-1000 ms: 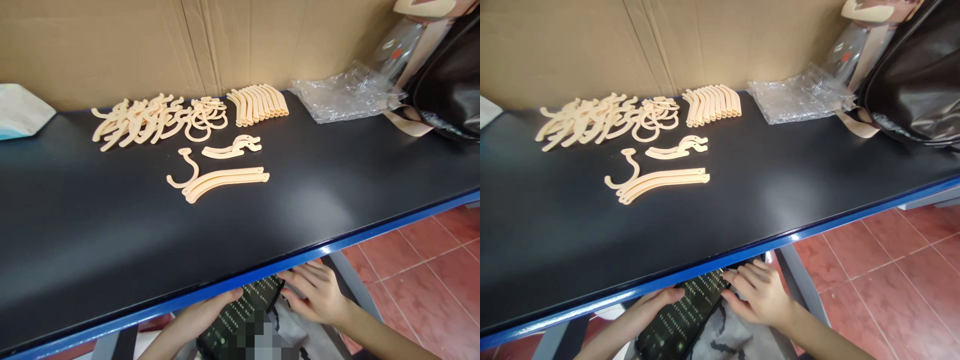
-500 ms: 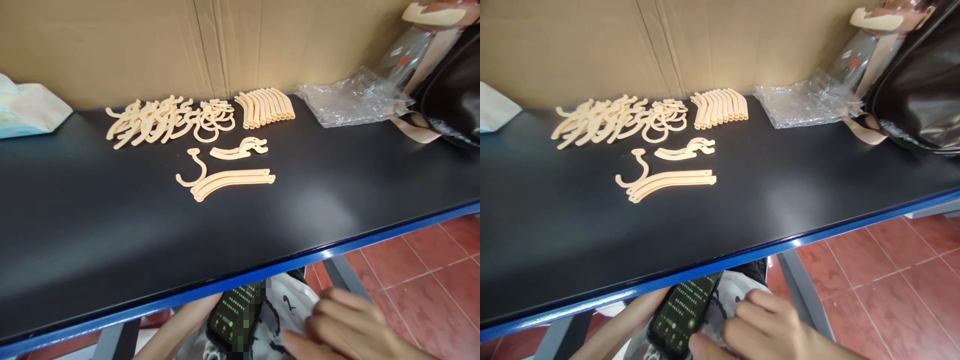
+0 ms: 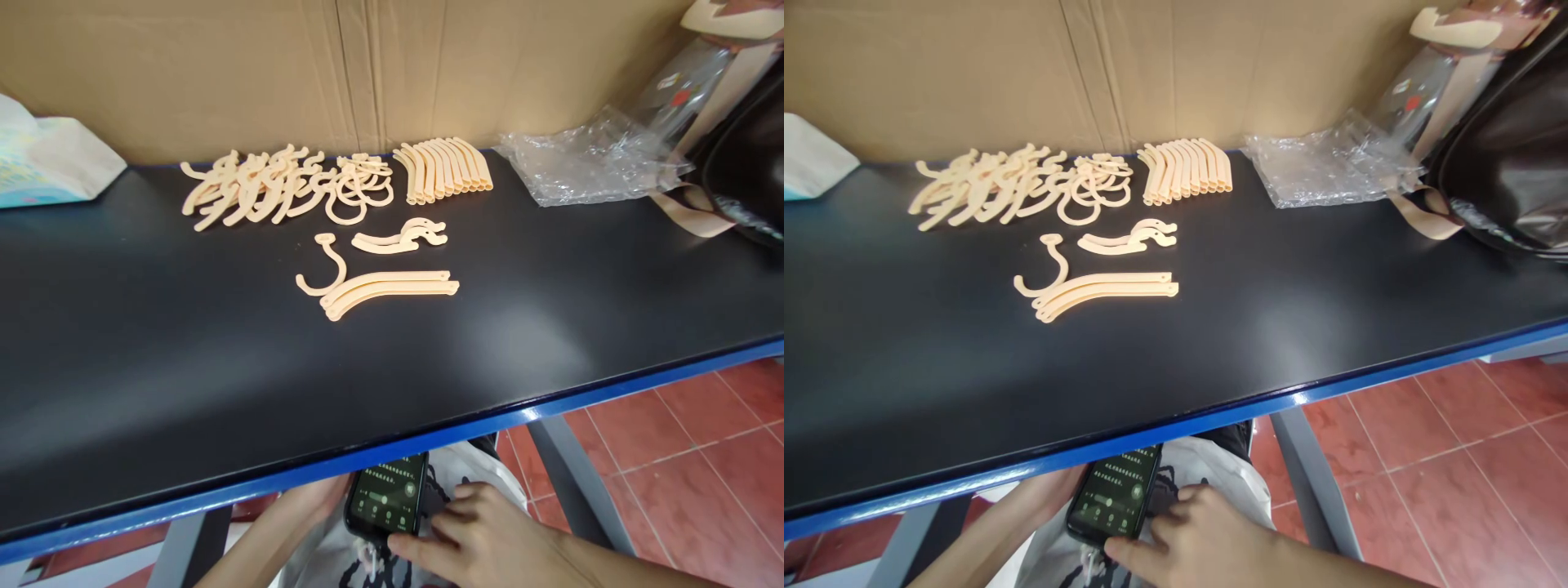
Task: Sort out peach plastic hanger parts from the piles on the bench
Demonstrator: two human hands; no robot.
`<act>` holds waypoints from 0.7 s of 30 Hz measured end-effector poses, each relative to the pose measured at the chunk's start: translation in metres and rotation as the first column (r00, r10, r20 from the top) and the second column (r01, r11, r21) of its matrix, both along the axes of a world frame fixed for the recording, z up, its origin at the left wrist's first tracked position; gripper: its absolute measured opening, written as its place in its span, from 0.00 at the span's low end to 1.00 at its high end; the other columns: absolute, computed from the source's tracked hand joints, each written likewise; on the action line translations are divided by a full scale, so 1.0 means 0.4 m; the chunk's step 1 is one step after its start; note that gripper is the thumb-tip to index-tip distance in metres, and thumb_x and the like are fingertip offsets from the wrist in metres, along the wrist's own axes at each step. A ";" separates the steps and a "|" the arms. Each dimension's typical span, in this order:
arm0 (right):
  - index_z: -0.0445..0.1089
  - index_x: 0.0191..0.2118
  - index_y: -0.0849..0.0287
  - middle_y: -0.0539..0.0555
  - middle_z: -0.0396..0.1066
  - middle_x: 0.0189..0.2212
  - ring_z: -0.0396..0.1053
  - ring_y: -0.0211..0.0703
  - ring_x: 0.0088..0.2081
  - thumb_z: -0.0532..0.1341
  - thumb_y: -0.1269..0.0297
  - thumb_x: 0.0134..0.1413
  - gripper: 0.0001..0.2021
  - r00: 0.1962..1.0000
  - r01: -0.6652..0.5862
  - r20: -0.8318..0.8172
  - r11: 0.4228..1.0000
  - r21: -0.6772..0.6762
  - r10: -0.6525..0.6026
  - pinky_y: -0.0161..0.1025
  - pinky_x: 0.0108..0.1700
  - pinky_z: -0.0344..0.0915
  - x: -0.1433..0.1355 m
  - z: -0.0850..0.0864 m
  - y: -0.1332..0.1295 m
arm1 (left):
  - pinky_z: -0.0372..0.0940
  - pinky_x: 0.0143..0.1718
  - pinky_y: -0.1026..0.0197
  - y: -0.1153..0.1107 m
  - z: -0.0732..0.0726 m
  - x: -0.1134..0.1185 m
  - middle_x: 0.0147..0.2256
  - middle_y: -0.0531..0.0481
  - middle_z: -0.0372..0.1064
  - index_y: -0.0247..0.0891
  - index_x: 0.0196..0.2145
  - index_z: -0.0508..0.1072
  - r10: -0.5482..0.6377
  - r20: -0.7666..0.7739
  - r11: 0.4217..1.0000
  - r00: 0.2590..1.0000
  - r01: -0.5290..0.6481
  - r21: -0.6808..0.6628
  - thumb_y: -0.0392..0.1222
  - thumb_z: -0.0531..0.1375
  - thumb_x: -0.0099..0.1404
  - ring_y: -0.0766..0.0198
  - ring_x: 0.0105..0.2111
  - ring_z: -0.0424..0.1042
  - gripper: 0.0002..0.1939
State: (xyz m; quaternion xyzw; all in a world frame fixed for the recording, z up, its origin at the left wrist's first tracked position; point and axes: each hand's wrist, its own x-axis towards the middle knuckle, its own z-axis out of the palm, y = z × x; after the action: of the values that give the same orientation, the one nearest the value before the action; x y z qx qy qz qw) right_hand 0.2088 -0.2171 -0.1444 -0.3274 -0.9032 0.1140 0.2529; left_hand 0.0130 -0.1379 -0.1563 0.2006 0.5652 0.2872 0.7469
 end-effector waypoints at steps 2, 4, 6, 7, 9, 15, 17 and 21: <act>0.65 0.51 0.52 0.44 0.65 0.18 0.57 0.39 0.17 0.36 0.53 0.71 0.23 1.000 0.019 0.015 1.000 -0.022 -0.019 0.39 0.23 0.52 0.004 0.000 0.002 | 0.63 0.52 0.41 -0.004 -0.006 -0.001 0.44 0.40 0.79 0.36 0.41 0.78 -0.049 -0.014 0.999 0.999 0.049 -0.013 0.58 0.70 0.45 0.39 0.47 0.73 0.29; 0.65 0.50 0.52 0.45 0.68 0.20 0.61 0.39 0.18 0.38 0.48 0.69 0.23 0.997 0.069 0.031 0.997 -0.032 -0.068 0.40 0.25 0.54 0.009 0.004 0.008 | 0.64 0.52 0.41 -0.007 -0.011 -0.001 0.43 0.40 0.79 0.37 0.41 0.78 -0.094 -0.016 0.995 0.995 0.093 -0.026 0.58 0.69 0.44 0.39 0.47 0.73 0.30; 0.65 0.49 0.54 0.46 0.69 0.21 0.64 0.40 0.19 0.39 0.48 0.69 0.23 0.992 0.117 0.058 0.992 -0.055 -0.114 0.40 0.25 0.54 0.011 0.007 0.014 | 0.64 0.51 0.42 -0.009 -0.012 0.000 0.42 0.40 0.79 0.37 0.41 0.78 -0.122 -0.002 0.992 0.993 0.121 -0.028 0.58 0.69 0.43 0.39 0.46 0.73 0.30; 0.66 0.49 0.55 0.47 0.69 0.21 0.65 0.40 0.19 0.39 0.49 0.70 0.23 0.990 0.130 0.070 0.989 -0.069 -0.125 0.41 0.25 0.54 0.012 0.007 0.016 | 0.64 0.51 0.42 -0.010 -0.011 0.002 0.42 0.40 0.79 0.37 0.41 0.78 -0.134 0.003 0.991 0.991 0.135 -0.025 0.57 0.69 0.43 0.39 0.46 0.73 0.29; 0.66 0.49 0.55 0.47 0.69 0.20 0.65 0.40 0.19 0.39 0.50 0.70 0.23 0.989 0.132 0.075 0.988 -0.078 -0.127 0.41 0.24 0.54 0.012 0.005 0.018 | 0.65 0.51 0.42 -0.010 -0.004 0.005 0.40 0.40 0.80 0.37 0.40 0.79 -0.162 0.000 0.987 0.987 0.162 -0.012 0.56 0.69 0.43 0.39 0.45 0.74 0.28; 0.66 0.48 0.57 0.46 0.68 0.20 0.64 0.39 0.19 0.40 0.53 0.70 0.21 0.994 0.111 0.011 0.994 -0.009 -0.111 0.39 0.25 0.59 0.010 0.010 0.016 | 0.65 0.51 0.46 -0.009 0.022 0.013 0.34 0.42 0.80 0.35 0.37 0.79 -0.242 -0.111 0.970 0.964 0.245 0.009 0.53 0.69 0.42 0.42 0.42 0.75 0.25; 0.67 0.46 0.58 0.45 0.66 0.19 0.63 0.38 0.19 0.42 0.55 0.71 0.20 0.996 0.082 -0.034 0.996 0.044 -0.080 0.37 0.26 0.59 0.009 0.017 0.016 | 0.66 0.49 0.46 -0.010 0.023 0.010 0.31 0.42 0.79 0.35 0.36 0.79 -0.270 -0.134 0.963 0.953 0.269 -0.028 0.53 0.69 0.42 0.41 0.41 0.75 0.25; 0.66 0.46 0.59 0.45 0.67 0.19 0.63 0.37 0.19 0.42 0.57 0.71 0.19 0.991 0.117 -0.073 0.990 0.078 -0.112 0.37 0.26 0.59 0.004 0.018 0.018 | 0.65 0.51 0.45 -0.014 0.020 0.005 0.32 0.43 0.80 0.36 0.35 0.79 -0.277 -0.099 0.960 0.956 0.278 0.003 0.55 0.68 0.44 0.41 0.42 0.75 0.24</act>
State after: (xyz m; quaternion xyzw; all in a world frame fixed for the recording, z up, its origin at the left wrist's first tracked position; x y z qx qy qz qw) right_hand 0.2105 -0.2100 -0.1371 -0.3640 -0.8777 0.0730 0.3031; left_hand 0.0149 -0.1435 -0.1481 0.2981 0.5648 0.1741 0.7495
